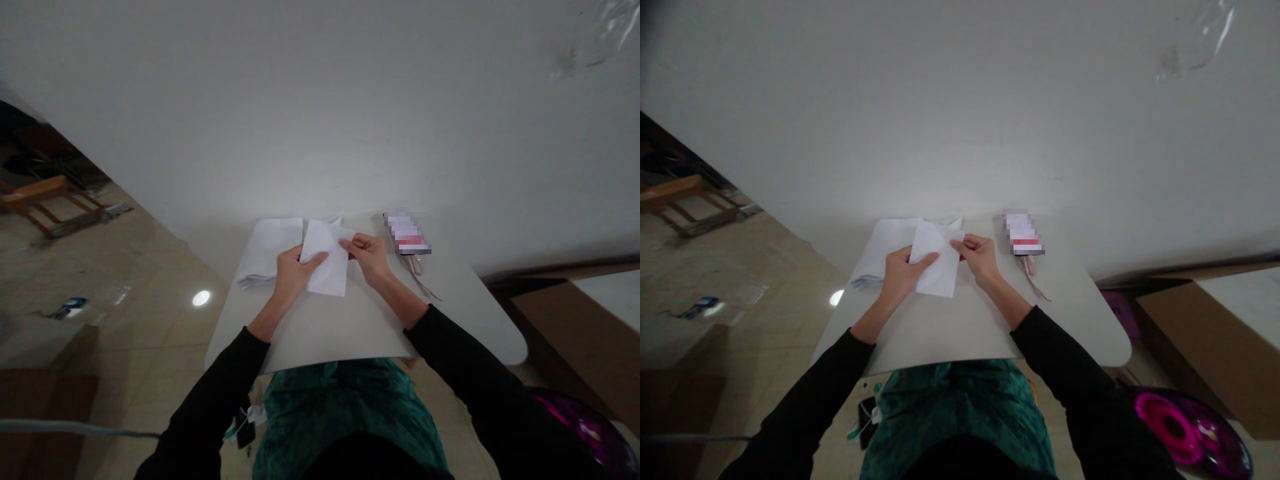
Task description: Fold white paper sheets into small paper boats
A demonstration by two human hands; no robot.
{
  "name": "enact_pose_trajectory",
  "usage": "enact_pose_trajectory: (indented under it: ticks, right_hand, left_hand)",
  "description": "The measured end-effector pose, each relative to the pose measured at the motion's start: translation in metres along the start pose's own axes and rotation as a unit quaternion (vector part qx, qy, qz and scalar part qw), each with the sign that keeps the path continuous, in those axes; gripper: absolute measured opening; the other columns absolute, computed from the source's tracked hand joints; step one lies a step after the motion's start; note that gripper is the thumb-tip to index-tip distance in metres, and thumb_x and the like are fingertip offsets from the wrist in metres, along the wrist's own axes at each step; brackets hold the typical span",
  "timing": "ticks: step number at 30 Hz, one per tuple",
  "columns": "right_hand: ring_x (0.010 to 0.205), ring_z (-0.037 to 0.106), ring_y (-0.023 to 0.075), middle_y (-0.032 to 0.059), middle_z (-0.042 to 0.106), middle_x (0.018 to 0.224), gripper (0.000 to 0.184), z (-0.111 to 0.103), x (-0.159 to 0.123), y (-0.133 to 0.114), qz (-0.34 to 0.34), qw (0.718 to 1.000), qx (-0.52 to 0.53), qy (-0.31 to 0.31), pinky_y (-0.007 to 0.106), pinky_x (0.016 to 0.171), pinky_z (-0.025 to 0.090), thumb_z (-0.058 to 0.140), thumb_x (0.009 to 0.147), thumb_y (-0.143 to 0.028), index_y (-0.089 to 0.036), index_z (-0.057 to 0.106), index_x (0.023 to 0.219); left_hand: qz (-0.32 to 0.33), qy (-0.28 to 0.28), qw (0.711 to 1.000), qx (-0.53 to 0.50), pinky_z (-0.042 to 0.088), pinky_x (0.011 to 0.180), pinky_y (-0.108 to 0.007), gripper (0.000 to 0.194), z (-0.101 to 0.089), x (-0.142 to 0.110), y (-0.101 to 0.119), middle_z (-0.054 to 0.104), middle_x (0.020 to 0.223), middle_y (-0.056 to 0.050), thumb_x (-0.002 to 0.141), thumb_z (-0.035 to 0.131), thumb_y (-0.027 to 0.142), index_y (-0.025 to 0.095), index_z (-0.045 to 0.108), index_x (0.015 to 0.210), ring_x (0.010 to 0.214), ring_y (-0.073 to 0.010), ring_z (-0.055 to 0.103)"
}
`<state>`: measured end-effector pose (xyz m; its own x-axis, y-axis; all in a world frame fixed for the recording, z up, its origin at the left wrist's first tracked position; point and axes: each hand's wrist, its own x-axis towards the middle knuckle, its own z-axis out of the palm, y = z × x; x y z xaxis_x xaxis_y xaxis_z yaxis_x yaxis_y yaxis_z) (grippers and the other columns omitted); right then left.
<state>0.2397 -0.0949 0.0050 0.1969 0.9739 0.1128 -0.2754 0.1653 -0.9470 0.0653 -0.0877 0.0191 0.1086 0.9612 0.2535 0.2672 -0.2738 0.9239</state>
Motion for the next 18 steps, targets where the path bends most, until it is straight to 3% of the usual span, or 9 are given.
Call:
enact_pose_trajectory:
  ticks: [10, 18]
  right_hand:
    - [0.063, 0.062, 0.0148, 0.0027, 0.072, 0.074, 0.03, -0.0059, 0.006, -0.001, -0.03, 0.999, 0.008, 0.033, 0.03, 0.061, 0.052, 0.081, 0.061, -0.042, -0.019, 0.073, 0.078]
    - [0.061, 0.056, 0.0125, -0.0003, 0.065, 0.071, 0.033, -0.0037, 0.0009, 0.0008, -0.113, 0.985, -0.034, 0.124, 0.027, 0.058, 0.048, 0.07, 0.074, -0.052, -0.02, 0.073, 0.081]
  left_hand:
    - [-0.024, -0.021, 0.999, -0.035, 0.042, 0.048, -0.023, 0.039, 0.0028, 0.0009, -0.0034, 0.073, 0.075, -0.006, 0.069, 0.078, 0.047, 0.011, 0.076, 0.085, 0.057, -0.0146, 0.059]
    - [0.051, -0.02, 0.997, 0.047, 0.048, 0.056, -0.026, 0.039, 0.0061, -0.0042, 0.0046, 0.076, 0.085, -0.006, 0.077, 0.073, 0.048, 0.015, 0.075, 0.097, 0.067, -0.0174, 0.064]
